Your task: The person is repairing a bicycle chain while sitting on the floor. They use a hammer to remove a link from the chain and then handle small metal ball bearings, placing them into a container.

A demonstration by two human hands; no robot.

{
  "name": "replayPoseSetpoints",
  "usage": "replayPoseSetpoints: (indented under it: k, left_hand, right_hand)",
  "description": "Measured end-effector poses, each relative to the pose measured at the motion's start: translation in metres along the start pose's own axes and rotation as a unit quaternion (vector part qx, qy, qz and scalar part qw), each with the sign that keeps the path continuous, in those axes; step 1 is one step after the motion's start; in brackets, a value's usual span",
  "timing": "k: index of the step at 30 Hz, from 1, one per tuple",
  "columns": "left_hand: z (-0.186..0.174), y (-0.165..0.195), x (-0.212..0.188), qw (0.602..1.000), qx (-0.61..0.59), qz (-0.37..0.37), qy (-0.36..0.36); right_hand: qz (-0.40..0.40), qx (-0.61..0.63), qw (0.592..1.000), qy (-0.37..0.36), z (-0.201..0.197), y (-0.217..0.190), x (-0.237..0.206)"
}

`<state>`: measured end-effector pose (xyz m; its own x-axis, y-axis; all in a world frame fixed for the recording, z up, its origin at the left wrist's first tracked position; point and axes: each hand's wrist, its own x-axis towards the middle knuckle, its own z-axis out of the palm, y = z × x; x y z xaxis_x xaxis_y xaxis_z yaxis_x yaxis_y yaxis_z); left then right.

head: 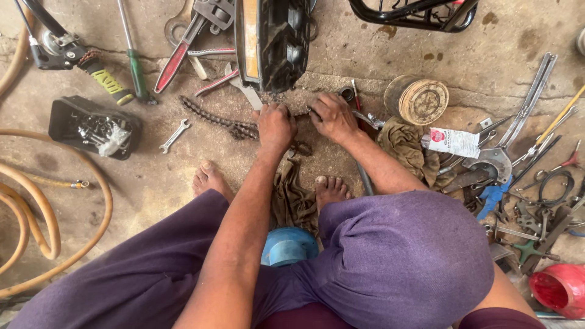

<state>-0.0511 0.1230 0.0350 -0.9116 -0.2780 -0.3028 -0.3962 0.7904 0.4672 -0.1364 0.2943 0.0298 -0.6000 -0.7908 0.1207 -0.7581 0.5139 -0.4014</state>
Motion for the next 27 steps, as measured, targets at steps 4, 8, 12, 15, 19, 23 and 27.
replayPoseSetpoints:
  k: [4, 8, 12, 15, 19, 23, 27]
  left_hand:
    - [0.0, -0.002, 0.001, 1.0, -0.017, 0.006, 0.02]
    - [-0.001, -0.005, 0.0, 0.999, -0.018, 0.016, 0.041]
    - [-0.002, -0.004, 0.001, 1.0, -0.012, 0.002, 0.011]
    - [-0.001, -0.005, 0.001, 1.0, -0.022, -0.006, -0.009]
    - [0.001, -0.005, 0.001, 0.999, -0.032, -0.003, 0.015]
    - [0.002, -0.005, 0.002, 0.999, -0.033, -0.009, 0.009]
    - [0.0, -0.005, 0.003, 1.0, -0.011, -0.005, 0.008]
  right_hand:
    - [0.126, 0.061, 0.988, -0.058, -0.004, 0.001, 0.003]
    - [0.257, 0.148, 0.955, -0.01, -0.01, 0.006, 0.004]
    - [0.206, 0.134, 0.969, -0.024, -0.009, 0.005, 0.001]
    - [0.096, 0.096, 0.991, -0.008, -0.005, 0.002, 0.001]
    - [0.023, 0.013, 1.0, -0.007, -0.003, 0.0, 0.001]
    - [0.064, 0.047, 0.996, -0.03, -0.005, 0.001, 0.002]
    - [0.222, 0.174, 0.959, -0.009, -0.009, 0.005, 0.005]
